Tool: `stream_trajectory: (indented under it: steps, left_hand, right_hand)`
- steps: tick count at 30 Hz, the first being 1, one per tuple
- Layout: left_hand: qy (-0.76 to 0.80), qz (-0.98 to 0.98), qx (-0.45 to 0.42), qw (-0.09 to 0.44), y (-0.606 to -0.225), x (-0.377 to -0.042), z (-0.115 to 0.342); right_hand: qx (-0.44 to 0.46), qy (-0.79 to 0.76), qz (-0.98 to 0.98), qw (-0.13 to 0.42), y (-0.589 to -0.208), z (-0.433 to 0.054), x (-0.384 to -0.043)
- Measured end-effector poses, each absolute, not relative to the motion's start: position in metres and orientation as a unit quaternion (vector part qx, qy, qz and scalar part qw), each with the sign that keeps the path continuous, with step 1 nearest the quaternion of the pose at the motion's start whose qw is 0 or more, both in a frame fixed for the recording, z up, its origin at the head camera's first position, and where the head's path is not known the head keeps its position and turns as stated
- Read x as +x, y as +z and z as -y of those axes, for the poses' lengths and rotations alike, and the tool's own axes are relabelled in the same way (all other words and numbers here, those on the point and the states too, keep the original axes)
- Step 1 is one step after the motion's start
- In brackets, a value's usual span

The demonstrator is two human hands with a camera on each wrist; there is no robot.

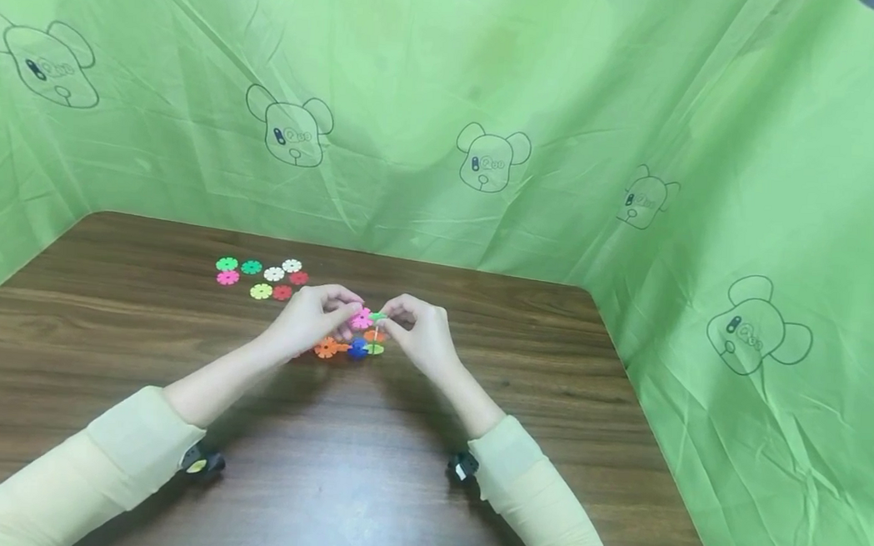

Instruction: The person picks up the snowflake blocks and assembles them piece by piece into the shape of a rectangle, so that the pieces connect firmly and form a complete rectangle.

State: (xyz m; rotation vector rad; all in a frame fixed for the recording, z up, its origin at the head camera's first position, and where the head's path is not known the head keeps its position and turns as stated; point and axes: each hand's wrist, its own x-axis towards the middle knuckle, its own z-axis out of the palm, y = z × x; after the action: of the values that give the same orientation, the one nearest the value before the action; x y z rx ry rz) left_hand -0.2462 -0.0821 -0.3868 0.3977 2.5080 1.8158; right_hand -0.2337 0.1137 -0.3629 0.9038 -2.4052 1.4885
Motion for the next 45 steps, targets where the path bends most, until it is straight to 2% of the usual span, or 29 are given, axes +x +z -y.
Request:
stream_trajectory:
  steps: [6,16,23,28,33,41,45]
  left_hand:
    - [0.521,-0.839,0.153,-0.018,-0.379,-0.254,0.106]
    - [0.404,-0.892,0.176,-0.099,-0.377,-0.271,0.157]
    - [0.397,-0.893,0.183,-0.105,-0.382,-0.283,0.184]
    - [0.367,-0.902,0.198,-0.112,-0.389,-0.293,0.205]
    - [0.341,-0.914,0.203,-0.088,-0.402,-0.301,0.222]
    - [0.302,-0.931,0.203,-0.015,-0.423,-0.311,0.242]
    - [0.286,-0.936,0.204,-0.007,-0.434,-0.319,0.247]
  right_hand:
    - [0.285,0.507,0.81,0.07,-0.362,-0.118,-0.234]
    - [0.283,0.493,0.82,0.057,-0.36,-0.123,-0.236]
    - [0.294,0.452,0.839,0.076,-0.362,-0.123,-0.237]
    - [0.289,0.448,0.843,0.068,-0.36,-0.124,-0.237]
    - [0.286,0.462,0.837,0.063,-0.372,-0.126,-0.246]
    - [0.284,0.467,0.835,0.069,-0.391,-0.129,-0.262]
    - [0.285,0.464,0.836,0.068,-0.392,-0.128,-0.262]
